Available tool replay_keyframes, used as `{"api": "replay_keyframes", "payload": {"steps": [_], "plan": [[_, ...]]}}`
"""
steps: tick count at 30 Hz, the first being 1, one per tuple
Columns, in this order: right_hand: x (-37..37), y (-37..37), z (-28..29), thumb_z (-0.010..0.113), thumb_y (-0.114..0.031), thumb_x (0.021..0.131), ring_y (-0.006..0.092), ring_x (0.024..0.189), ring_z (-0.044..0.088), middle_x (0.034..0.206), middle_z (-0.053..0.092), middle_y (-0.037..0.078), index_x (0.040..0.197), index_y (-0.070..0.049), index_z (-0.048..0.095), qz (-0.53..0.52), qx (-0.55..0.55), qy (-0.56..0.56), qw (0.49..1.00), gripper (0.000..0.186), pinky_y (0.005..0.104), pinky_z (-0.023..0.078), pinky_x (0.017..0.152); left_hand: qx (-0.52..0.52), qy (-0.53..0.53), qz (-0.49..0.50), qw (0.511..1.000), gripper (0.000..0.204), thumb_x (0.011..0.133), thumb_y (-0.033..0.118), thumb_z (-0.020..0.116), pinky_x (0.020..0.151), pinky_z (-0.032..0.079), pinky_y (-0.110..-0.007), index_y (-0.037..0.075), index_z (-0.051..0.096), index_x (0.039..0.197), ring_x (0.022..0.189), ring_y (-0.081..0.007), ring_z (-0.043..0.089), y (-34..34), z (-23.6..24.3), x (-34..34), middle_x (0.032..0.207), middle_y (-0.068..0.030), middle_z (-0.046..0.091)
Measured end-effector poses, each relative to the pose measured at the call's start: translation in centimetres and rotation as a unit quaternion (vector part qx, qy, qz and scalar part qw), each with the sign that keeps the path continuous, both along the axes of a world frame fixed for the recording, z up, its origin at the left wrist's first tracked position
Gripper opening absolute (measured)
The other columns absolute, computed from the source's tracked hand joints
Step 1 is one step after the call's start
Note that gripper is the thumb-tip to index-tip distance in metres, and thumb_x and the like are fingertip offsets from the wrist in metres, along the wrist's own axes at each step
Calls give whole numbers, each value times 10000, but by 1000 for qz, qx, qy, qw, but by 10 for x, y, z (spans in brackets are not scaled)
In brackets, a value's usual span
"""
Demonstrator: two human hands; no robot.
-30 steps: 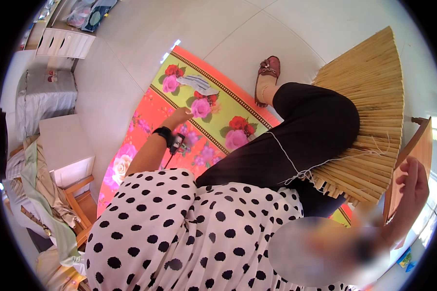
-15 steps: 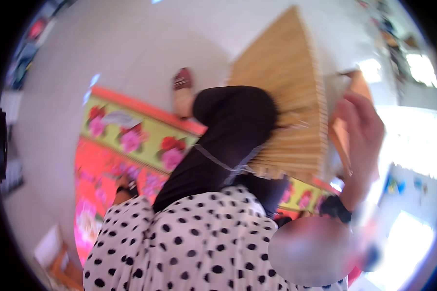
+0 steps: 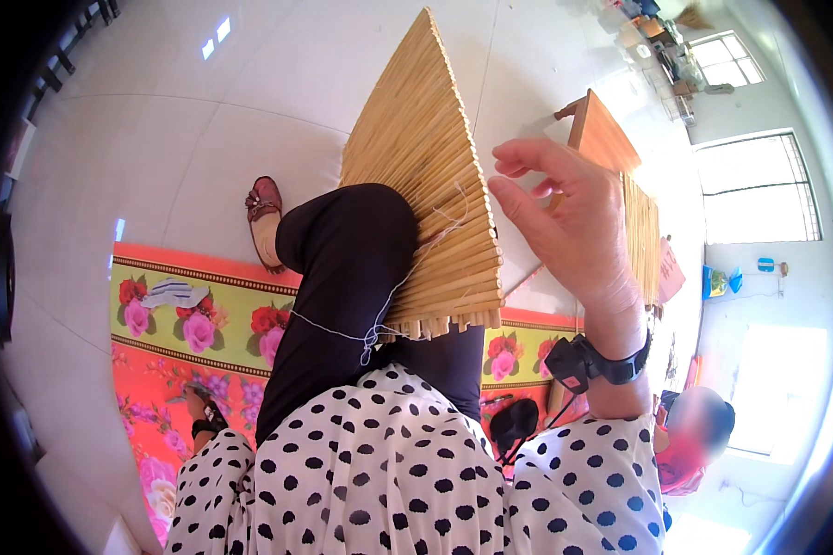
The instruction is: The person threads a needle with white string and then weaves the string through the slats of a bamboo mat to secure them. They pull the string tight and use scissors to cut the excess string.
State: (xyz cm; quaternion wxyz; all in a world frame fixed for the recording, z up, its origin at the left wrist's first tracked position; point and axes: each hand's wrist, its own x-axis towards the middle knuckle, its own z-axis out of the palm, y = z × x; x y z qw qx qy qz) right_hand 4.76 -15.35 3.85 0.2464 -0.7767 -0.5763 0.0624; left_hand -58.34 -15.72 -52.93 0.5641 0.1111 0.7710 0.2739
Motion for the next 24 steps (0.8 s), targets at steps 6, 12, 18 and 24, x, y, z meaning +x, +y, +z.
{"api": "replay_keyframes", "payload": {"steps": [6,12,18,24], "plan": [[9,5,-7,728,-122,796,167,838,659,915,701,71,992,-43,679,54,-27,-20,998,217,289,496,708,223,-212,134,942,129,902,181,635,565,442,-266,88,554,939,634,-131,539,65,64,76,757,-22,580],[8,4,-4,711,-104,806,149,811,655,915,698,60,989,-36,678,68,-26,-4,997,198,276,491,712,341,-209,-158,903,217,812,64,671,450,409,-246,50,519,965,531,-98,488,122,275,239,721,9,507],[7,-1,-14,681,-69,824,118,781,648,906,694,54,989,-29,680,90,4,5,996,170,255,495,692,357,-278,-532,716,420,741,118,753,581,486,-251,25,493,1058,658,-105,593,97,409,361,955,-48,665],[5,-18,-5,705,-101,813,163,789,668,851,698,78,953,-12,678,66,20,34,997,168,291,502,684,419,-130,-582,685,430,778,106,747,753,518,-312,-1,444,1064,870,-196,666,76,434,450,1061,-144,683]]}}
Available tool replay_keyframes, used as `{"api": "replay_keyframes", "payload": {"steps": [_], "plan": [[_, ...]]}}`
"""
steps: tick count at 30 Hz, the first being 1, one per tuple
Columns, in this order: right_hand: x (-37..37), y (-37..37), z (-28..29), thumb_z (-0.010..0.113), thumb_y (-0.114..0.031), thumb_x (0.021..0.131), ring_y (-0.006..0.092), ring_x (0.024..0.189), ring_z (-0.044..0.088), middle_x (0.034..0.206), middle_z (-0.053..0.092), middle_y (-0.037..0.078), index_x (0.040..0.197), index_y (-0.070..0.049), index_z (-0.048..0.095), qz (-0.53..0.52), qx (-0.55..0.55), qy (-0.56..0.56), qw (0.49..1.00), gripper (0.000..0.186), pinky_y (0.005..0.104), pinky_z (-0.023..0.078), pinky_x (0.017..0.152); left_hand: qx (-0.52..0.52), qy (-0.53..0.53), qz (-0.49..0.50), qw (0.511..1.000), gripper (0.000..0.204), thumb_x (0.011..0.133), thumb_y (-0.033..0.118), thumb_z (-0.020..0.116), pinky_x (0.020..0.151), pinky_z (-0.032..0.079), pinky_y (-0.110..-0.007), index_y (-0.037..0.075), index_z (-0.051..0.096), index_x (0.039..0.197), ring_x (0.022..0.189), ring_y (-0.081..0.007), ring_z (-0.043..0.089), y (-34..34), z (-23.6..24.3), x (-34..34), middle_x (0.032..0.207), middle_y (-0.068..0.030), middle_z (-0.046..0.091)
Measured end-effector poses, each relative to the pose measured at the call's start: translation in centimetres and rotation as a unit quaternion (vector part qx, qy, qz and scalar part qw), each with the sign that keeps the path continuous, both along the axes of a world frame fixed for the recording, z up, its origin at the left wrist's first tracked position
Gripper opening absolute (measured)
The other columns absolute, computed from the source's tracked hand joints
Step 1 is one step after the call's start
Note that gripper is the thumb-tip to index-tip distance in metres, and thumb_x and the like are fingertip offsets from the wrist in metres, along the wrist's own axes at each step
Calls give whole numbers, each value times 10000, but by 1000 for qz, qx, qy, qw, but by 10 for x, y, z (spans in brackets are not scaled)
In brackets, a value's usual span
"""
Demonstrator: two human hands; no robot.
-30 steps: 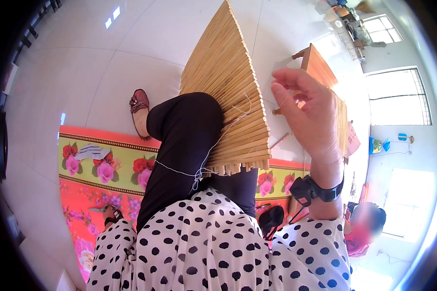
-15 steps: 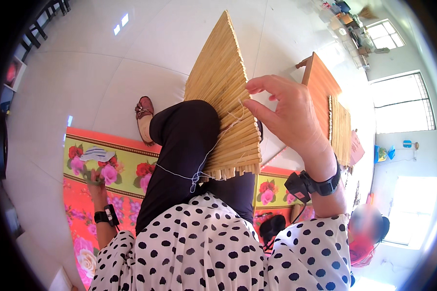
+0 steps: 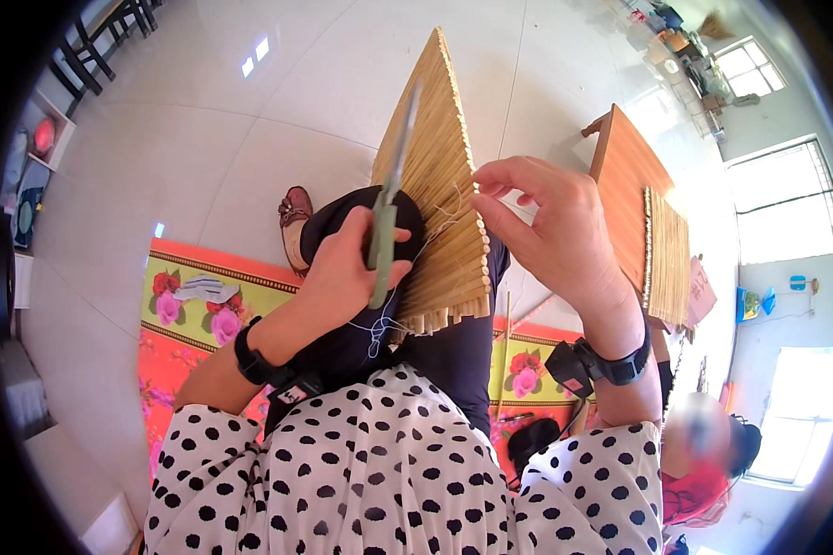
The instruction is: The person threads a needle with white string and then weaves the string through the slats of a bamboo mat to secure them. They pull the string tight and use scissors to cut the excess string.
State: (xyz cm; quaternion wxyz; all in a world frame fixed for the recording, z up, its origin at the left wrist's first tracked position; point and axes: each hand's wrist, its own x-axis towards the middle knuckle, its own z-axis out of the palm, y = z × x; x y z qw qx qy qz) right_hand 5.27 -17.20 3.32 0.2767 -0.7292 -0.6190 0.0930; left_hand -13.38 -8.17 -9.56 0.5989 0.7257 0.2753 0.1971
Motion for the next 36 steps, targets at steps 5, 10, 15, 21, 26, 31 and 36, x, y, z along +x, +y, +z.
{"api": "replay_keyframes", "payload": {"steps": [5,10,15,21,26,31,36], "plan": [[13,-14,0,641,-4,846,77,714,577,866,661,38,979,24,659,1,-8,7,1000,137,218,506,618,63,65,24,996,432,758,103,747,748,504,-349,-22,459,1055,818,-308,656,-10,10,29,936,-164,676],[18,-21,0,635,-11,852,78,711,568,862,659,36,980,29,658,5,-4,0,1000,137,223,490,633,27,3,53,998,358,760,65,720,664,501,-296,-2,472,1011,704,-177,623,-3,-2,19,812,-89,637],[20,-18,-4,695,-68,815,152,766,668,833,695,72,947,-16,674,-23,-5,6,1000,144,279,497,680,-106,-20,20,994,301,739,8,689,617,487,-250,53,454,922,704,-95,582,7,23,-22,760,-39,582],[12,3,-6,722,-93,777,218,821,656,887,688,99,956,-13,673,39,2,-17,999,202,313,503,714,-114,-62,13,991,339,766,60,688,610,490,-256,5,473,1021,661,-100,585,9,26,-32,769,-49,624],[4,22,-9,744,-102,732,289,843,621,889,656,113,962,-20,664,114,3,-92,989,257,358,506,735,-124,-85,43,988,361,762,56,695,599,489,-242,14,467,1039,665,-80,575,20,31,-32,780,-37,614],[-2,25,-12,732,-86,725,301,863,603,922,607,107,976,-25,646,128,-43,-139,981,272,394,498,734,-174,-108,53,977,365,743,33,697,602,472,-233,36,459,1021,688,-76,564,18,38,-29,784,-36,595],[-4,26,-19,712,-103,747,304,868,600,939,594,106,961,-39,656,127,-83,-147,977,229,406,495,732,-171,-121,25,978,311,728,-16,683,607,467,-229,74,446,908,706,-91,570,10,37,-27,781,-34,566]]}}
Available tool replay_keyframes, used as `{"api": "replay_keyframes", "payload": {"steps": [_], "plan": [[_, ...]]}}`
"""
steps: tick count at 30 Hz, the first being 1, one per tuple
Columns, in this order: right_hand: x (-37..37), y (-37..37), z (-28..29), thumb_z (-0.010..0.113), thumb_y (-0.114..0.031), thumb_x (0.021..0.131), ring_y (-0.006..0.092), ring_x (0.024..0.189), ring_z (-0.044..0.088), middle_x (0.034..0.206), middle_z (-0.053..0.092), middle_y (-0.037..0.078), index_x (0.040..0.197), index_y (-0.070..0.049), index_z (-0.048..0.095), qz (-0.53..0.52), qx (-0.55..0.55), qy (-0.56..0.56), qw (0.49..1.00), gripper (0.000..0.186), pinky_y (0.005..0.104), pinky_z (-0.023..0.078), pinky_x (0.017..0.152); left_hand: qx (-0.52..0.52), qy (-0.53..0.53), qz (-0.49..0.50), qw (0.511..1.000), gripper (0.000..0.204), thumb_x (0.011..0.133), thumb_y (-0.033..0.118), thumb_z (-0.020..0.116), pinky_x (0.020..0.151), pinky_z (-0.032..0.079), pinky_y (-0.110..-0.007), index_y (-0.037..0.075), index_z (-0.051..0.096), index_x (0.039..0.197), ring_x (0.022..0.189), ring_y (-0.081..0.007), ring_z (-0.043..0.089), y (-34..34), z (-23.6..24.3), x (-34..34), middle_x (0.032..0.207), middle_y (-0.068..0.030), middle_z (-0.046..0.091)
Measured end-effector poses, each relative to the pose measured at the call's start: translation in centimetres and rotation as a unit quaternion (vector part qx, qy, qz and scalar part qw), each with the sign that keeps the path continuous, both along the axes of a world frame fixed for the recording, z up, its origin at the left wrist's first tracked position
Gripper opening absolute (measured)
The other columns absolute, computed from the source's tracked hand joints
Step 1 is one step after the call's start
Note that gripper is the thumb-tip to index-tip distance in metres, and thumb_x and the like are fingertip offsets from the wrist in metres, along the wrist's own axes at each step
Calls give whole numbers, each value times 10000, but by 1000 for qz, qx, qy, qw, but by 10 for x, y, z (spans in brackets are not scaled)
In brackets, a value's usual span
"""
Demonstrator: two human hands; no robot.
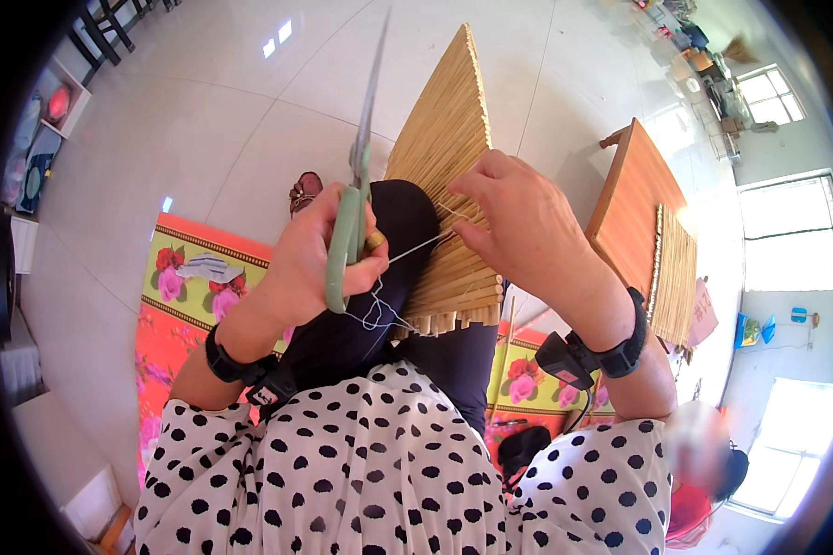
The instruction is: The person threads a needle with white string and then weaves the string through the slats of a bamboo mat to secure them. They pull the string tight and use scissors to cut the excess string.
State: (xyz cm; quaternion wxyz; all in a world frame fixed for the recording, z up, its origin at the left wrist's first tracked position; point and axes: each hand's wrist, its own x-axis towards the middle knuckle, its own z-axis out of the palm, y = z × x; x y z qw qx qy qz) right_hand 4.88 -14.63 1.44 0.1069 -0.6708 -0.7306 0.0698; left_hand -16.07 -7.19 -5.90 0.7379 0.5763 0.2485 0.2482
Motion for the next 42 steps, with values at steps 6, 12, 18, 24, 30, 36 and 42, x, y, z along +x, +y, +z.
{"api": "replay_keyframes", "payload": {"steps": [6,12,18,24,30,36,42], "plan": [[-6,6,1,690,-133,777,299,855,598,876,604,99,889,-42,677,-58,-5,12,998,144,403,493,728,-40,-33,-55,997,328,751,11,701,629,476,-223,64,449,955,720,-67,576,-17,-15,4,813,-24,586],[4,21,-7,689,-146,779,278,856,603,815,626,86,888,-49,692,-29,-43,-1,999,145,401,493,735,-52,-103,-87,989,365,748,-20,705,646,482,-224,82,429,965,723,-63,560,-41,-25,15,845,-25,583],[11,28,-18,751,-122,679,283,819,598,769,602,92,819,-51,681,25,-66,-91,993,172,386,497,725,30,-103,-93,990,355,763,7,721,675,506,-245,63,425,950,703,-65,582,-50,-33,25,816,-13,598],[0,33,-22,684,-87,673,293,824,587,687,576,84,645,-59,644,92,-158,-262,947,56,391,493,711,31,-98,-90,991,342,768,13,722,683,514,-249,55,425,932,710,-66,600,-50,-36,25,785,-15,602],[6,31,-28,644,-78,711,311,802,576,696,577,96,657,-47,639,55,-160,-215,962,62,409,486,708,13,-76,-101,992,343,768,19,723,696,511,-249,52,426,937,729,-67,601,-48,-41,20,805,-23,604],[5,23,-15,635,-64,737,299,786,586,775,615,108,746,-11,645,10,-78,-133,988,55,405,487,720,-48,-56,-112,991,333,765,25,716,652,501,-248,59,443,952,710,-74,597,-50,-48,13,804,-37,605],[4,24,-14,585,-107,721,351,738,622,734,639,175,698,3,657,-78,-74,-34,994,133,418,510,704,-198,-17,-218,956,313,781,56,704,581,494,-260,49,461,978,640,-110,610,-44,-42,-5,816,-47,611]]}}
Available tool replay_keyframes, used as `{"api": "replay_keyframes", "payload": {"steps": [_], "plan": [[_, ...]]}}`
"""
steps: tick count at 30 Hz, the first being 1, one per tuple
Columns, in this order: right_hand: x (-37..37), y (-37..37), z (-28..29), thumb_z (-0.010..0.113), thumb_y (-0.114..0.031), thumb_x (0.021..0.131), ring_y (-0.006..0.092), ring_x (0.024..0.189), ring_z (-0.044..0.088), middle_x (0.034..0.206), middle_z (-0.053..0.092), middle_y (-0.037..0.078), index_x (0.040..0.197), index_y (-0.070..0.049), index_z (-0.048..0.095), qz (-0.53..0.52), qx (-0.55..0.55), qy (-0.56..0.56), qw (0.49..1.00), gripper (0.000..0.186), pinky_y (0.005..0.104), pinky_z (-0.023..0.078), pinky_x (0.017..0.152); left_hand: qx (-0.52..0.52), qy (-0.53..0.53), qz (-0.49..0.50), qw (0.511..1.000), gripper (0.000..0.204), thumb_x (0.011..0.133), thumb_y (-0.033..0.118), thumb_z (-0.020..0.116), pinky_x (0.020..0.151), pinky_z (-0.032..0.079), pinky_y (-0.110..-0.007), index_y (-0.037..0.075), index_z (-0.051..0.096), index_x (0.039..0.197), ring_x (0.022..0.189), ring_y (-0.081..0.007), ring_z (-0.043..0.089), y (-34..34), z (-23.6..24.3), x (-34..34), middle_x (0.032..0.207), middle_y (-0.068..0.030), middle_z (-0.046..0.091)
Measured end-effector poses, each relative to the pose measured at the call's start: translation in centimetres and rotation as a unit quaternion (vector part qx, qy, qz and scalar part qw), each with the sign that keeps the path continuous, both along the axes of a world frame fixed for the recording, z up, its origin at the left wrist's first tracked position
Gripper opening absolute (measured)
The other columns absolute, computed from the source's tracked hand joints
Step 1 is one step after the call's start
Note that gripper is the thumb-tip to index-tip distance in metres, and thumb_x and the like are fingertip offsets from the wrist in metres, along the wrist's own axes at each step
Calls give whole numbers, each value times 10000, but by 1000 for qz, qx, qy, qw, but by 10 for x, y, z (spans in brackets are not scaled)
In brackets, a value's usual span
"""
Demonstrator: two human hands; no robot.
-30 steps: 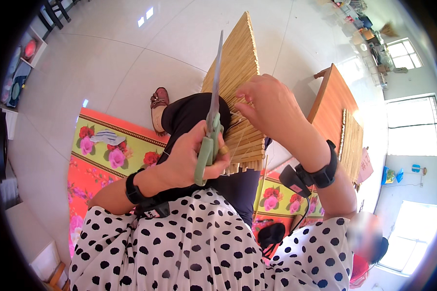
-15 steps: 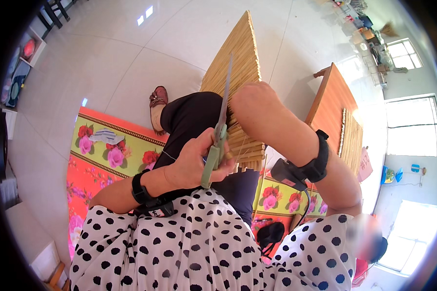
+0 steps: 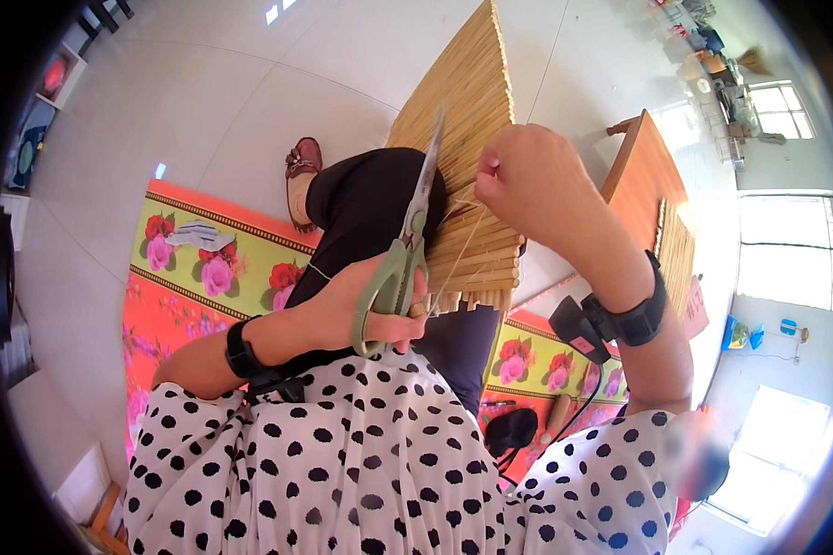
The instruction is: The person threads a needle with white string and then weaves the string through the slats of a bamboo mat to secure them. They pull the string tight and use scissors to cut the excess string.
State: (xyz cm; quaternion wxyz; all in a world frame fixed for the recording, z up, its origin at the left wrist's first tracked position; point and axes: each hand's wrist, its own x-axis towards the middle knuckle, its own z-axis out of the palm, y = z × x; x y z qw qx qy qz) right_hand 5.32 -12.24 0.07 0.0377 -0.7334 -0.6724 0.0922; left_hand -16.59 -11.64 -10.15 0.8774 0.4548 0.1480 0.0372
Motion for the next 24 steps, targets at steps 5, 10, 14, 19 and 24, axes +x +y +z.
{"api": "replay_keyframes", "payload": {"steps": [5,10,14,19,24], "plan": [[8,6,5,599,-125,717,341,676,637,693,648,180,713,18,664,0,-40,29,999,157,387,519,679,56,22,-45,997,357,773,72,707,612,493,-262,34,475,1041,659,-113,607,-1,-7,-17,815,-47,614],[12,14,7,629,-115,751,184,655,602,688,623,124,732,51,644,-17,-104,14,994,168,307,477,630,190,74,-61,977,419,743,115,724,632,475,-261,7,489,1072,649,-96,562,3,-9,-34,774,-33,600],[10,17,6,608,-112,734,183,597,581,628,603,125,719,52,647,-23,-101,4,995,169,315,467,592,240,163,-75,954,383,738,117,732,609,455,-259,-9,527,1035,631,-93,539,9,5,-36,712,-30,579],[10,21,5,619,-149,709,193,552,567,586,584,122,720,46,654,-35,-97,-5,995,199,321,461,563,301,160,-55,939,351,724,118,745,588,439,-259,-24,561,987,609,-104,528,14,3,-33,691,-43,576],[11,23,3,628,-153,698,200,556,574,594,590,124,724,42,656,-53,-93,-13,994,198,322,462,561,316,153,-48,935,342,717,115,744,591,444,-263,-25,577,980,625,-110,540,17,4,-29,701,-61,588]]}}
